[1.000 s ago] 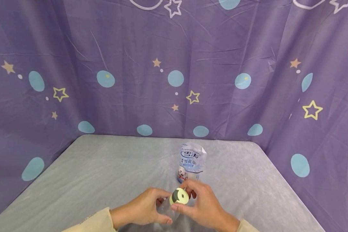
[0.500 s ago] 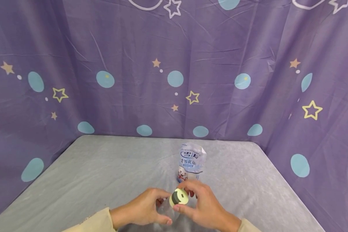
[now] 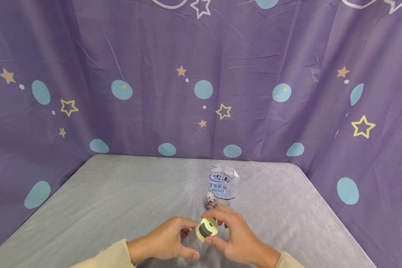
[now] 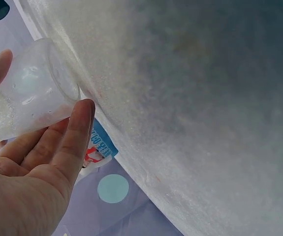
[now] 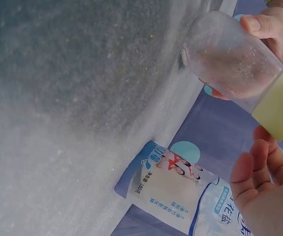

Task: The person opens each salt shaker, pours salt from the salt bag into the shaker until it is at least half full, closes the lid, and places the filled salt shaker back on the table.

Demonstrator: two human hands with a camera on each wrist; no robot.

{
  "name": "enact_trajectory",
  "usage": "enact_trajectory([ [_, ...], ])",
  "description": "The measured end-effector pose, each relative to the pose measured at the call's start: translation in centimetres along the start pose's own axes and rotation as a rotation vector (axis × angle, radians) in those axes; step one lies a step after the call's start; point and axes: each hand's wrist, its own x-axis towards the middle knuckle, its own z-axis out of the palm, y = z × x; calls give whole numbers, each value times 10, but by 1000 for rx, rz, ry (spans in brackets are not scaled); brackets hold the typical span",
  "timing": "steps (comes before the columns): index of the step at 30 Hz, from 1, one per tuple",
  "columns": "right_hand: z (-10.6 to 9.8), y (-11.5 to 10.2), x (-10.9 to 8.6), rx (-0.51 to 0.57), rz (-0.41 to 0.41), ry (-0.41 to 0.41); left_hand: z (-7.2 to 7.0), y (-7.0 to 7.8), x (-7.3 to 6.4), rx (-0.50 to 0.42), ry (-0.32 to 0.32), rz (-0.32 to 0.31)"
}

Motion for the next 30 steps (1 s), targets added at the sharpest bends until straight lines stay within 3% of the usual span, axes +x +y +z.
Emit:
enact_trajectory([
  [6,-1,1,0,38,1,-28,-1,2,0,1,-9,-9],
  [13,-2,4,0,63,-62,-60,-2,3,0,9,-11,-12],
  [21,-3,3,-2,110,-44,-105,0,2,0,33,3,-6],
  [30,-2,1,-2,7,-8,-33,1,2,1,35,16,2],
])
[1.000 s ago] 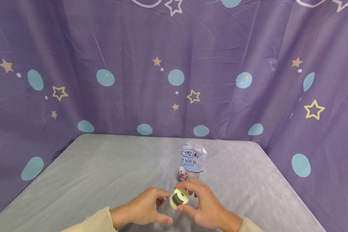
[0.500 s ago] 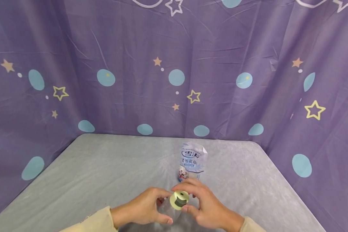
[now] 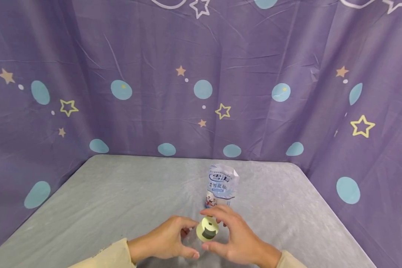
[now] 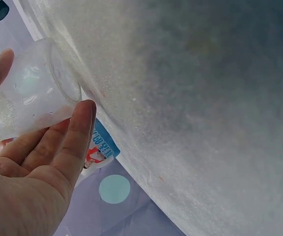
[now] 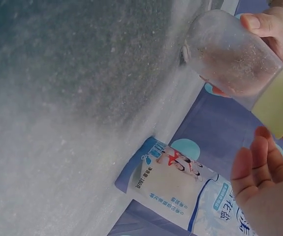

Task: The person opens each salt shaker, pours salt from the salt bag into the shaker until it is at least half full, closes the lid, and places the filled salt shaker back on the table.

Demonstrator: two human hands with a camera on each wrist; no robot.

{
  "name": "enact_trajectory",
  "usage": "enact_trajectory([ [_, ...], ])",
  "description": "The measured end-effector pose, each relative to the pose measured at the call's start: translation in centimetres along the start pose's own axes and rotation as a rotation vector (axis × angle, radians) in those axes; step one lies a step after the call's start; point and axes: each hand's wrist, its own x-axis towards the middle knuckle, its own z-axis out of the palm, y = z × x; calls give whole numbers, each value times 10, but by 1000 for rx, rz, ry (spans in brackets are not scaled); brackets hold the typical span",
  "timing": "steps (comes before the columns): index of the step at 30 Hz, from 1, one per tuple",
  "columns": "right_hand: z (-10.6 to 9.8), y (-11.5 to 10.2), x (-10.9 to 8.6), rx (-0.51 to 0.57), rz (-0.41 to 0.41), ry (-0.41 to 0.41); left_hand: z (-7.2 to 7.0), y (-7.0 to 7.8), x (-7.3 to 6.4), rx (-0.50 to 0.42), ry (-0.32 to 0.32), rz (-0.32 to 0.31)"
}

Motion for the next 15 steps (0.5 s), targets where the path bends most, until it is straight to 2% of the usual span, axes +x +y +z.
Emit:
enact_trajectory([
  [7,2,-1,1,-75,84,97,-1,0,0,-21,-5,-17],
  [15,3,-5,0,-84,173,125,-1,1,0,-33,-14,-34],
])
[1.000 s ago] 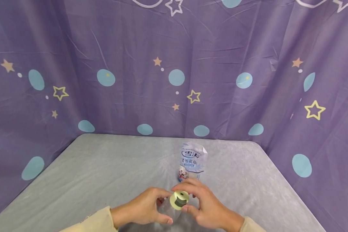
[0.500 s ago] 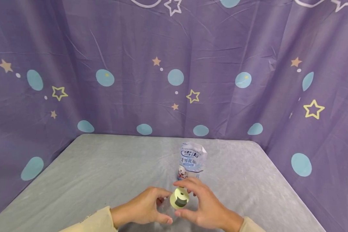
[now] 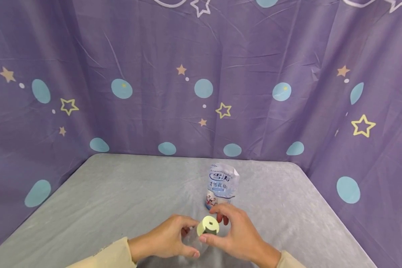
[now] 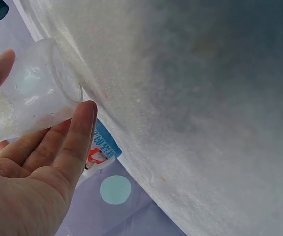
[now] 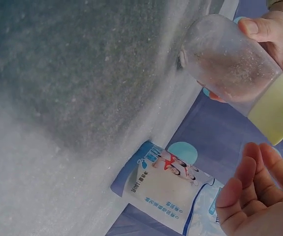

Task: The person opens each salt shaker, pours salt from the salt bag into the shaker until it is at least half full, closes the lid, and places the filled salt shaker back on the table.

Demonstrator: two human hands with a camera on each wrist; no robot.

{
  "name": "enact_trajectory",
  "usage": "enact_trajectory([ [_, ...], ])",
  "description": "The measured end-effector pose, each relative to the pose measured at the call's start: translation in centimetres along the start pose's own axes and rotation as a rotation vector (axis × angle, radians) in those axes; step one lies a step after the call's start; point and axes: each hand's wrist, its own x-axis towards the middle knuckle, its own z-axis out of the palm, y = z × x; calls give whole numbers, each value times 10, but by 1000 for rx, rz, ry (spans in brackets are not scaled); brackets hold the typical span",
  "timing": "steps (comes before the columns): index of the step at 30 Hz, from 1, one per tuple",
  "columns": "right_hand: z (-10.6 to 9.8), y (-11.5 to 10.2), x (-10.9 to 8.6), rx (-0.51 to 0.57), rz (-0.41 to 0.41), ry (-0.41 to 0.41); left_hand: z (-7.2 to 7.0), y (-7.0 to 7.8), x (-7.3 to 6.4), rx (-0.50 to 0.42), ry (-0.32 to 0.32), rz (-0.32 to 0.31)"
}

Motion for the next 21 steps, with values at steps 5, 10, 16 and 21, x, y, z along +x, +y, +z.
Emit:
enact_trajectory([
  [5,1,-1,0,-21,-6,19,0,1,1,3,1,-13],
  [10,2,-2,1,-37,12,28,0,1,1,1,-2,-19],
  [16,3,-3,0,-21,10,23,0,1,2,-11,-7,-27],
  [21,2,-3,0,-8,-1,23,0,2,2,-3,-7,-21],
])
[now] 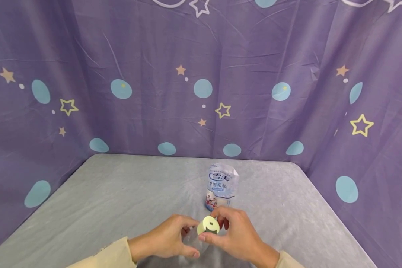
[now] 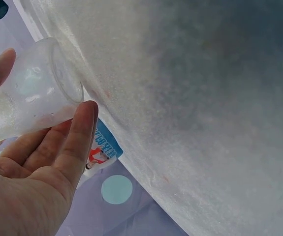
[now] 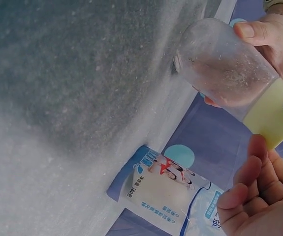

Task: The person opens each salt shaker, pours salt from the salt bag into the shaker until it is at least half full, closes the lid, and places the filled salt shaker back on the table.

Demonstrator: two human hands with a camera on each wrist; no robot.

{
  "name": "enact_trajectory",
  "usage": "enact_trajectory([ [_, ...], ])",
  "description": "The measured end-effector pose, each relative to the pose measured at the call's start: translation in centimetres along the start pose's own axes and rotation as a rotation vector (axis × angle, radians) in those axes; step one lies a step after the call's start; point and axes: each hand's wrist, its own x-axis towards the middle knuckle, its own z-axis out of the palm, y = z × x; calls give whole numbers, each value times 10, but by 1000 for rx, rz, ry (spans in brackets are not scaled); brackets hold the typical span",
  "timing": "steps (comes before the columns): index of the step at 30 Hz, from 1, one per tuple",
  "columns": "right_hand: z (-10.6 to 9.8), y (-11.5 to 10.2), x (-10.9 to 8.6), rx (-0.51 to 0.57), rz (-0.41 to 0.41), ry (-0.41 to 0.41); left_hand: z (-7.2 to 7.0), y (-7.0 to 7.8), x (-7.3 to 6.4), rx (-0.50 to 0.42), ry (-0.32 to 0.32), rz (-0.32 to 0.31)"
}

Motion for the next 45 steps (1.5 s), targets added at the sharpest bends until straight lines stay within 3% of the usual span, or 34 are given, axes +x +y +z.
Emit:
enact_trajectory([
  [10,-1,0,0,25,-25,-19,0,0,0,0,-1,10],
  [16,-3,1,0,21,-80,-28,1,0,-1,25,17,28],
  [21,-5,1,0,32,-69,-70,2,0,0,38,21,28],
  [31,-9,1,0,74,-127,-117,1,0,0,20,4,20],
  [36,-11,3,-1,88,-108,-165,1,-1,0,21,2,21],
  [45,-11,5,0,126,-199,-198,1,0,-1,35,8,22],
])
